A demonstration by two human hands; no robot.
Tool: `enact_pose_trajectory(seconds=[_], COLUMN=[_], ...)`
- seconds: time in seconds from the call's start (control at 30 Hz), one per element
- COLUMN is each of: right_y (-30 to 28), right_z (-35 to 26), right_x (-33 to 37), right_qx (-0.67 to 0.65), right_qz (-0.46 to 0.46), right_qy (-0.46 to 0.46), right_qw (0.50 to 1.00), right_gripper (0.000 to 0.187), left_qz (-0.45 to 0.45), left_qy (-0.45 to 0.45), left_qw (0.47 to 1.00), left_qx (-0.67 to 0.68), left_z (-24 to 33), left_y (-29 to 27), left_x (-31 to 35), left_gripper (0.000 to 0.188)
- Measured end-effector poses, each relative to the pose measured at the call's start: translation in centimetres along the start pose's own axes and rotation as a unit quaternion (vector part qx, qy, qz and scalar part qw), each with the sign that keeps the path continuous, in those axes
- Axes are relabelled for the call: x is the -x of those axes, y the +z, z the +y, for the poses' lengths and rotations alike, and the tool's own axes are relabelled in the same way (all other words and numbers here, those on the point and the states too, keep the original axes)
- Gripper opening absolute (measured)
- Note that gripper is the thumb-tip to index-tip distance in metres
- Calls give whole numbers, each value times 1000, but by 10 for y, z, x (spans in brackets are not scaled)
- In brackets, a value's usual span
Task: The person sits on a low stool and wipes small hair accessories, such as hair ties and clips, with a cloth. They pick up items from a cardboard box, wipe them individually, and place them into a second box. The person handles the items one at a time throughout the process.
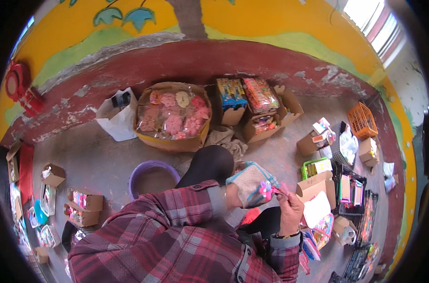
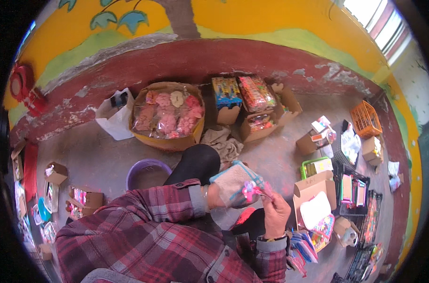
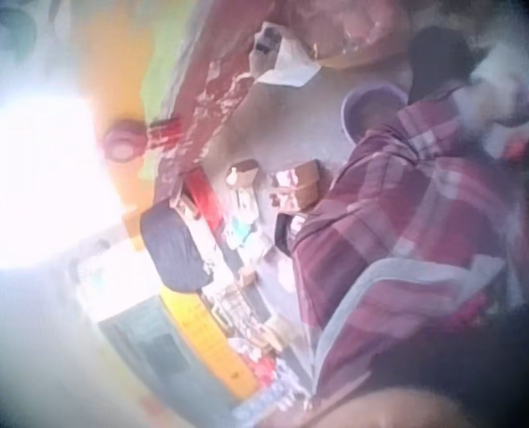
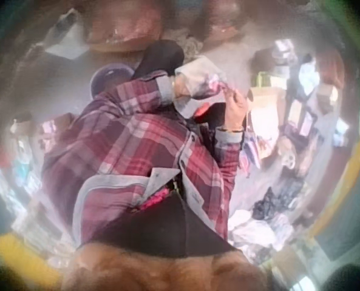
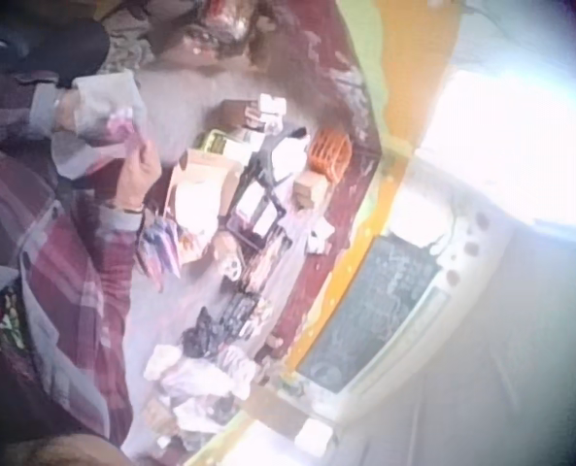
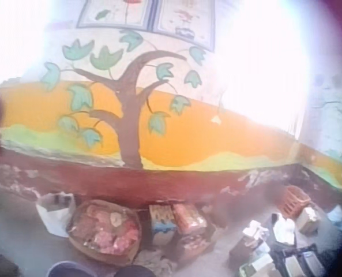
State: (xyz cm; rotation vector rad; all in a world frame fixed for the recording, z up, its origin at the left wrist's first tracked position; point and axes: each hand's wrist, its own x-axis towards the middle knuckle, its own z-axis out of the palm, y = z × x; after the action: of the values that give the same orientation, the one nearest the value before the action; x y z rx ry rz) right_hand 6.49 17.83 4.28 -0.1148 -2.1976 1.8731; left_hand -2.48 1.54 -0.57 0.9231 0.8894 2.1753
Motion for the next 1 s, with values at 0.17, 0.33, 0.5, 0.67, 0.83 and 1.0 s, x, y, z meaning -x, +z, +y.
enact_pose_trajectory(seconds=[0.17, 0.33, 0.5, 0.67, 0.83, 1.0], right_y=[12, 14, 16, 22, 26, 33], right_z=[-20, -4, 8, 5, 8, 3], right_x=[-4, 1, 2, 2, 5, 3], right_qx=[-201, -344, -408, -478, -397, -330], right_qz=[54, 51, 54, 33, 81, 88], right_qy=[152, 264, 259, 259, 279, 292], right_qw=[966, 900, 873, 839, 871, 893], right_gripper=[23, 13, 19, 20, 16, 10], left_qz=[163, 150, 40, 92, 69, 99], left_qy=[34, 16, 26, 15, -11, -57], left_qw=[981, 980, 922, 974, 968, 993], left_qx=[-96, -132, -385, -205, -240, 12], left_z=[42, 26, 33, -10, -9, -5], left_y=[29, 18, 11, -4, -1, 5], left_x=[-2, -3, -10, 0, 2, 11], left_gripper=[7, 6, 27, 27, 30, 25])
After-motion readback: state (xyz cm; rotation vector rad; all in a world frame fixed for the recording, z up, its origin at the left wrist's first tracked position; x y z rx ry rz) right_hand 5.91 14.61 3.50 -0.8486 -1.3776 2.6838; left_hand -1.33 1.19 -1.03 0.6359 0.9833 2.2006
